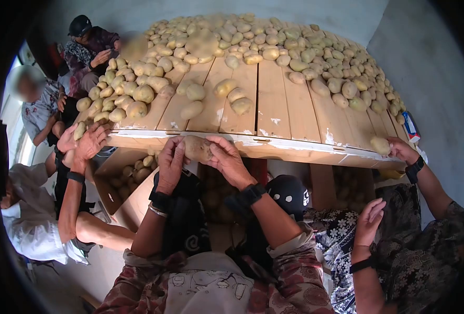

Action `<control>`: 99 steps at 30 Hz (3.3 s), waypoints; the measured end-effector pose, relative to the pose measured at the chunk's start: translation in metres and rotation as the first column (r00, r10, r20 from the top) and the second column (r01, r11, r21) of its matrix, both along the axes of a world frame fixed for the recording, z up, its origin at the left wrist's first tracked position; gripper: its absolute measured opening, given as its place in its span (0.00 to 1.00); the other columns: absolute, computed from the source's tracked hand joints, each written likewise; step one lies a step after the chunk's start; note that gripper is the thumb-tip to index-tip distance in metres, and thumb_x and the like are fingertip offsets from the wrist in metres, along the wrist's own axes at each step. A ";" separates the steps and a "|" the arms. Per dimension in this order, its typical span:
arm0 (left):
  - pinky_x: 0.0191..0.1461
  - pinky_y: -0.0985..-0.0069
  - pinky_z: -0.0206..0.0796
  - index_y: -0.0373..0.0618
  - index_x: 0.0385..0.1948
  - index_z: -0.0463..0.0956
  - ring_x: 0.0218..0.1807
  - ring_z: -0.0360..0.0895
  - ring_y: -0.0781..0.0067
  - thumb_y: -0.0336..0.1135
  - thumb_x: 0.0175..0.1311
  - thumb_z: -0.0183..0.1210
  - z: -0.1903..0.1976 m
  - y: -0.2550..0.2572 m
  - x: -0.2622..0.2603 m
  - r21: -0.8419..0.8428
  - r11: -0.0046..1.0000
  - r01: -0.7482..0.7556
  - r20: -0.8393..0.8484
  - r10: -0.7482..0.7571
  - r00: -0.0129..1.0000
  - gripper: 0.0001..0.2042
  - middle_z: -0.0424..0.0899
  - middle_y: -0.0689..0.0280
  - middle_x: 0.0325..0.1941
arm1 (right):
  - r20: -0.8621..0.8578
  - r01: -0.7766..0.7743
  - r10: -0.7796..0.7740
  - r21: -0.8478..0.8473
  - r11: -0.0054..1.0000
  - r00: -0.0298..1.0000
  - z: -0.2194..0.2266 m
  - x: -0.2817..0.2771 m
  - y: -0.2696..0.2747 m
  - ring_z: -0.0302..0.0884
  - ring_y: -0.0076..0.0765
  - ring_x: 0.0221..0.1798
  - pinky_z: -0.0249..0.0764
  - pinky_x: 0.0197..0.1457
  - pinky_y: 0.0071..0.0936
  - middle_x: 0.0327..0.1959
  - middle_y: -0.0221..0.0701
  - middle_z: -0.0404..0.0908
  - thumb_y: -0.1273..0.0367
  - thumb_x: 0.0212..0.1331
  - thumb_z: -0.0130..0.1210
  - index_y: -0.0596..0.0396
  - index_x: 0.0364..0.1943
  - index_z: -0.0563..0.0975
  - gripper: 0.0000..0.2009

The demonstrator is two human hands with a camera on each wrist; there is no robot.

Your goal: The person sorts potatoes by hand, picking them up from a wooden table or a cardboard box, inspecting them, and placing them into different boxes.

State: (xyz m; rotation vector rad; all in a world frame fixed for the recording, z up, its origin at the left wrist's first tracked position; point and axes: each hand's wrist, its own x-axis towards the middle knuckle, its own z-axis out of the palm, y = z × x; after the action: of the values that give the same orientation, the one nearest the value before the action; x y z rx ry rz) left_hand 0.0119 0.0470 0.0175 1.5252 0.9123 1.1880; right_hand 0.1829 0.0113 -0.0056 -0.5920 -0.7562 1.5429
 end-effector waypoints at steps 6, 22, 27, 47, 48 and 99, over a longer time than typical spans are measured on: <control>0.32 0.84 0.64 0.39 0.46 0.71 0.27 0.68 0.84 0.39 0.70 0.48 0.009 -0.005 0.003 0.045 0.999 0.024 -0.093 -0.020 0.995 0.13 0.75 0.71 0.31 | 0.054 -0.046 0.054 -0.145 0.988 0.997 0.005 0.003 -0.006 0.83 0.32 0.34 0.77 0.33 0.20 0.43 0.35 0.80 0.57 0.71 0.40 0.54 0.56 0.68 0.19; 0.38 0.83 0.64 0.36 0.42 0.73 0.34 0.70 0.85 0.37 0.65 0.53 -0.012 0.011 0.006 0.162 0.962 0.220 -0.293 -0.166 0.941 0.12 0.76 0.69 0.32 | 0.103 -0.259 0.308 -0.334 0.906 0.946 0.003 0.018 -0.001 0.79 0.28 0.32 0.72 0.33 0.20 0.39 0.31 0.79 0.43 0.67 0.34 0.49 0.52 0.70 0.27; 0.36 0.85 0.64 0.40 0.47 0.73 0.31 0.72 0.84 0.40 0.68 0.51 -0.012 0.015 -0.003 -0.012 0.994 0.111 0.024 -0.111 0.994 0.14 0.78 0.69 0.31 | 0.064 -0.059 0.068 -0.135 0.989 0.996 0.014 0.065 0.000 0.79 0.34 0.32 0.76 0.32 0.26 0.39 0.35 0.80 0.51 0.63 0.47 0.57 0.49 0.73 0.23; 0.28 0.89 0.62 0.41 0.40 0.73 0.25 0.69 0.88 0.30 0.66 0.53 -0.020 0.018 -0.034 0.090 0.989 -0.121 -0.019 0.123 0.992 0.05 0.75 0.74 0.25 | 0.949 0.078 -0.133 0.116 0.990 0.286 -0.067 0.044 -0.016 0.74 0.56 0.52 0.69 0.57 0.40 0.47 0.50 0.77 0.56 0.59 0.51 0.63 0.50 0.73 0.24; 0.28 0.89 0.62 0.41 0.39 0.73 0.25 0.69 0.88 0.30 0.66 0.53 -0.023 0.017 -0.034 0.067 0.990 -0.120 0.011 0.120 0.993 0.05 0.75 0.74 0.25 | 0.935 0.060 -0.090 0.074 0.995 0.343 -0.063 0.043 -0.017 0.75 0.55 0.51 0.70 0.57 0.40 0.47 0.49 0.78 0.57 0.58 0.51 0.62 0.48 0.75 0.22; 0.26 0.80 0.60 0.40 0.26 0.71 0.20 0.67 0.82 0.21 0.60 0.46 -0.019 0.027 -0.035 0.216 0.959 -0.182 -0.083 0.203 0.976 0.06 0.69 0.67 0.16 | 0.236 -0.001 0.098 -0.381 0.924 0.967 0.005 0.024 -0.021 0.77 0.34 0.44 0.75 0.37 0.31 0.40 0.34 0.79 0.55 0.63 0.50 0.51 0.43 0.75 0.15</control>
State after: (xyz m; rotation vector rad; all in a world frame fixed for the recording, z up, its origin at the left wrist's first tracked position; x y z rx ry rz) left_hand -0.0236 0.0735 -0.0011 1.7078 1.0529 1.3891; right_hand 0.2065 -0.0094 -0.0007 -1.0799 -0.6660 1.6948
